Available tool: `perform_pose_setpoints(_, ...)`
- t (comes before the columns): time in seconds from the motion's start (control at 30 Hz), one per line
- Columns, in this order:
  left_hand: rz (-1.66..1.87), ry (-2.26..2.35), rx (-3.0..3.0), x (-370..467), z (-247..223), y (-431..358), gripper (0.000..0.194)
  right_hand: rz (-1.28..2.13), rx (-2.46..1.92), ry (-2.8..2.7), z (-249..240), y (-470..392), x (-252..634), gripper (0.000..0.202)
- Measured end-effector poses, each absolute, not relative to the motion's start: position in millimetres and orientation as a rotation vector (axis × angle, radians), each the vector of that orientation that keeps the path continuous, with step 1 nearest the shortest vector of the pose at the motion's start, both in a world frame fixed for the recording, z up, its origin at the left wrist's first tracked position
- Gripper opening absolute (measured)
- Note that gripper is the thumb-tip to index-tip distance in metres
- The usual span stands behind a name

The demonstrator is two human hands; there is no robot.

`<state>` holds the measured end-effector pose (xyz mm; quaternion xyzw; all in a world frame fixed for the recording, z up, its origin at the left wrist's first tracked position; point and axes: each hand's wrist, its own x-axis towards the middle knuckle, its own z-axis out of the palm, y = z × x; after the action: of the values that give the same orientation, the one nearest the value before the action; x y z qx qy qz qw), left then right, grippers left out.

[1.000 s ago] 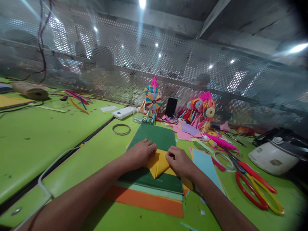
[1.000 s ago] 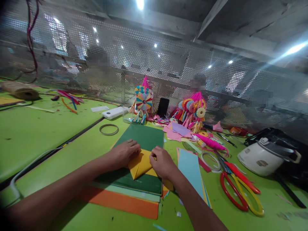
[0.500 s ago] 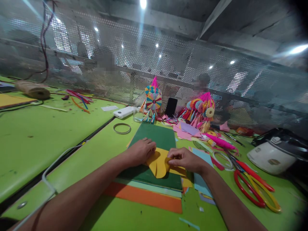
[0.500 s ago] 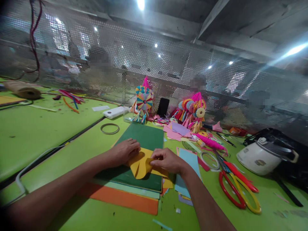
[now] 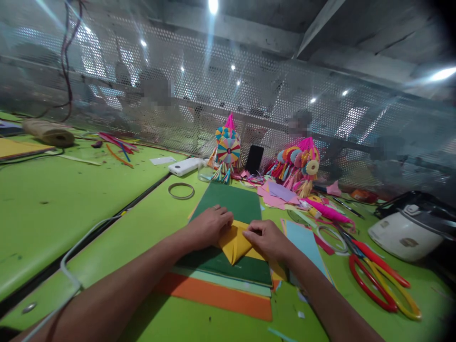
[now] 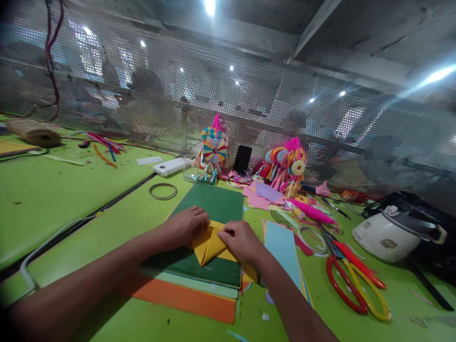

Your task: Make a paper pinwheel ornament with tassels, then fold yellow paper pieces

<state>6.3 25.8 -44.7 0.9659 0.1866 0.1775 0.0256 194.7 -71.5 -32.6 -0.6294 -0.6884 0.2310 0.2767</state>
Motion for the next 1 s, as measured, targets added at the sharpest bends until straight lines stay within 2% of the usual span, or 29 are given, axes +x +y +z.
perform_pose_setpoints(0.2, 0.548, 0.58, 2.998, 7.4, -47.4, 27.3, 0.015, 0.573, -1.757, -1.721, -39.5, -70.4, 189.5, 0.012)
perform_pose_setpoints(0.4, 0.53, 0.563, 2.996, 7.7, -49.9, 29.6, 0.011, 0.598, -1.749, -1.723, -39.0, -69.1, 189.7, 0.015)
perform_pose_setpoints(0.77, 0.578, 0.582, 2.967, 7.5, -50.2, 28.8, 0.013, 0.236, -1.881, -1.919, -40.2, -69.6, 181.1, 0.012)
perform_pose_setpoints(1.0, 0.553, 0.576, 2.913, 7.1, -49.7, 29.8, 0.011, 0.147, -1.938, -1.953, -42.0, -68.1, 179.3, 0.009)
